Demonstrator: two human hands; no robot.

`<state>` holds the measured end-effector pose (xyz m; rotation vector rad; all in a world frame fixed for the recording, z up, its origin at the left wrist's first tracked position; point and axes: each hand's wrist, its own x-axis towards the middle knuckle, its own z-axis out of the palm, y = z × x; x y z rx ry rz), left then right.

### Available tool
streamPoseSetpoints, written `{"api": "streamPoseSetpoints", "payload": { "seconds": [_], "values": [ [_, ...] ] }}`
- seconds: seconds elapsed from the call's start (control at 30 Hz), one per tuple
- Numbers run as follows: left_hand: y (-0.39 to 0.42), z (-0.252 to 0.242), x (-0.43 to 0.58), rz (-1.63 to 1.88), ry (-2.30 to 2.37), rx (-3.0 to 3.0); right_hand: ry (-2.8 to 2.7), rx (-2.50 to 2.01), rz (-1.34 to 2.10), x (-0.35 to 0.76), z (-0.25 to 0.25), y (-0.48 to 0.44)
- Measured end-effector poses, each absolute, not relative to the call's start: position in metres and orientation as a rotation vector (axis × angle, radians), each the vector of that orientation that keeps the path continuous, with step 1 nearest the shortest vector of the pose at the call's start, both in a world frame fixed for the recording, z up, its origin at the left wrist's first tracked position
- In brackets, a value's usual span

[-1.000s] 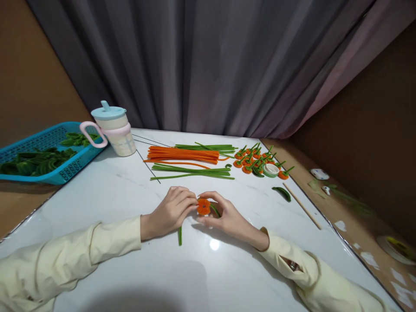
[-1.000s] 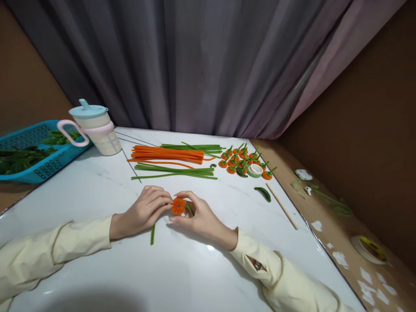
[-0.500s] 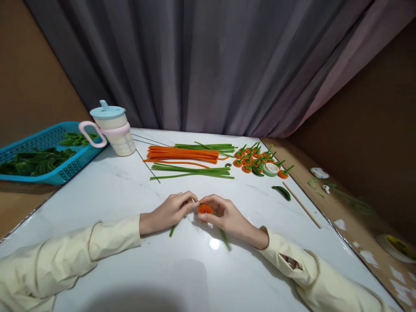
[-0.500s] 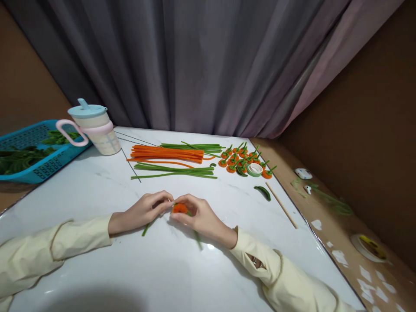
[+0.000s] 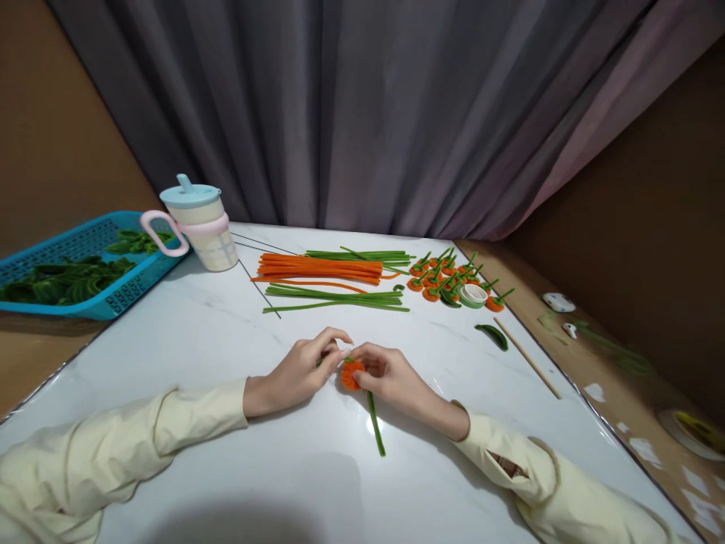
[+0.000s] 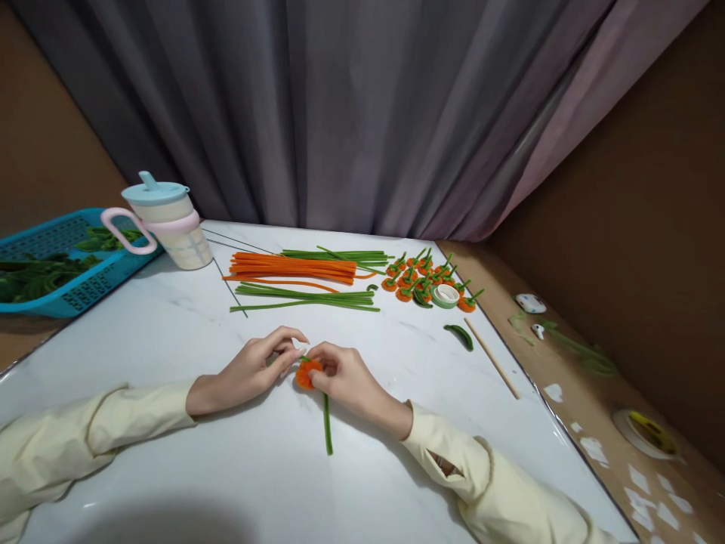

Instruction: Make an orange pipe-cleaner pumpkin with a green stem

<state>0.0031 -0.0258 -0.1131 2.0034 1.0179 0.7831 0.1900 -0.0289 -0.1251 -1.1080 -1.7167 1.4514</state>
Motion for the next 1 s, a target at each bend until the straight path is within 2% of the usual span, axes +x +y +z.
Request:
{"api": "streamPoseSetpoints", "payload": {
  "seconds": [0.27,0.63,0.73,0.9,1.0],
  "values": [
    [-0.014,-0.089,-0.005,0.609,0.927,2.055,-1.483,-1.092,1.821,0.19,-0.118,-0.027],
    [-0.009,-0.076,-0.011,0.578,0.943,2.161,-1.339,-1.041,1.993,0.191,-0.107,-0.029],
    [-0.008,-0.073,-0.011,0.535,0.953,2.201,-1.47,-1.087,1.91,0.194,-0.111,-0.028],
    [-0.01,-0.068,-0.01,0.209,0.921,2.148,-1.787,-1.101,1.523,0.196,-0.119,-0.029],
    [-0.013,-0.068,-0.01,0.081,0.915,2.094,-1.838,-1.052,1.443,0.194,-0.117,-0.031]
  ]
}}
